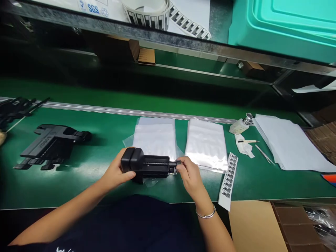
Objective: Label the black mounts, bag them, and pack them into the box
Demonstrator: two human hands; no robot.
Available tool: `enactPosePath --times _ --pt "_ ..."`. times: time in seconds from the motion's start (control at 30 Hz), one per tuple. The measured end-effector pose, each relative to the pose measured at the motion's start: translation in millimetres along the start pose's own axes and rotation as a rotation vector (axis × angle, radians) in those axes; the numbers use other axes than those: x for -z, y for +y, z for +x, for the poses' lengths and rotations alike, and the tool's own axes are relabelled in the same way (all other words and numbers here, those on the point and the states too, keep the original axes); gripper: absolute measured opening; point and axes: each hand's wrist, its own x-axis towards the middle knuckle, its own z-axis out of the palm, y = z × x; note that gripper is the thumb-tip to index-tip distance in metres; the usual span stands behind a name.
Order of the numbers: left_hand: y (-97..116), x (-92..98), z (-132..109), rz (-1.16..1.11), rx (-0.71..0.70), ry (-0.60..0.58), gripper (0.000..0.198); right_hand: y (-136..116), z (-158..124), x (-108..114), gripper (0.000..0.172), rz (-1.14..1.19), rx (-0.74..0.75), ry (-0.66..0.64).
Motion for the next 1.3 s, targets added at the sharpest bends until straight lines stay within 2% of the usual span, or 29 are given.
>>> enactPosePath --times 0.07,0.1,0.23,0.37,0.5,0.67,0.77,0.93,1.1,1.2,1.3 --pt "1.6 -0.5 -0.4 0.059 -0.012 0.004 0.065 2.5 -1.1 -2.4 0.044 0.136 -0.167 -0.065" --pt "1.9 -1.4 -0.1 0.052 -0.001 0.001 0.064 3.2 -1.8 -2.9 0.043 0.177 -0.185 -0.068" --pt "0.6 -5.8 1.2 -0.078 0.050 0.005 0.060 1.9 -5.6 0.5 0.032 0.091 -0.092 -0.018" --pt "-0.2 -5.3 -0.8 -0.070 0.040 -0.005 0.063 -2.4 -6.3 5.7 0.027 -0.033 -0.064 -0.055" --pt "-1.3 -3.4 -0.9 -0.057 0.047 0.016 0.065 -3.9 -4.5 3.4 0.030 -0.161 0.014 -0.045" --pt "-6.1 -4.3 0.1 -0.097 0.101 0.028 0.061 -2.7 -3.9 -2.8 0.033 -0.231 0.192 0.023" --pt "-7.7 -5.6 0.9 -0.124 0.125 0.035 0.062 -2.0 -3.3 -3.2 0.032 -0.207 0.176 0.025" --pt "-9.7 -14.7 7.7 -0.254 0.176 0.093 0.062 6.8 -1.2 -6.7 0.046 0.009 -0.038 0.072" --pt "-13.2 -24.0 16.1 -0.323 0.192 0.111 0.060 23.4 3.0 -23.5 0.036 0.306 -0.246 0.151" --pt "-13.1 -26.1 18.6 -0.386 0.246 0.080 0.059 29.1 6.3 -35.3 0.032 0.523 -0.277 0.206" --pt "-12.9 -28.4 19.3 -0.417 0.222 0.063 0.063 30.5 9.9 -43.7 0.022 0.630 -0.233 0.317"
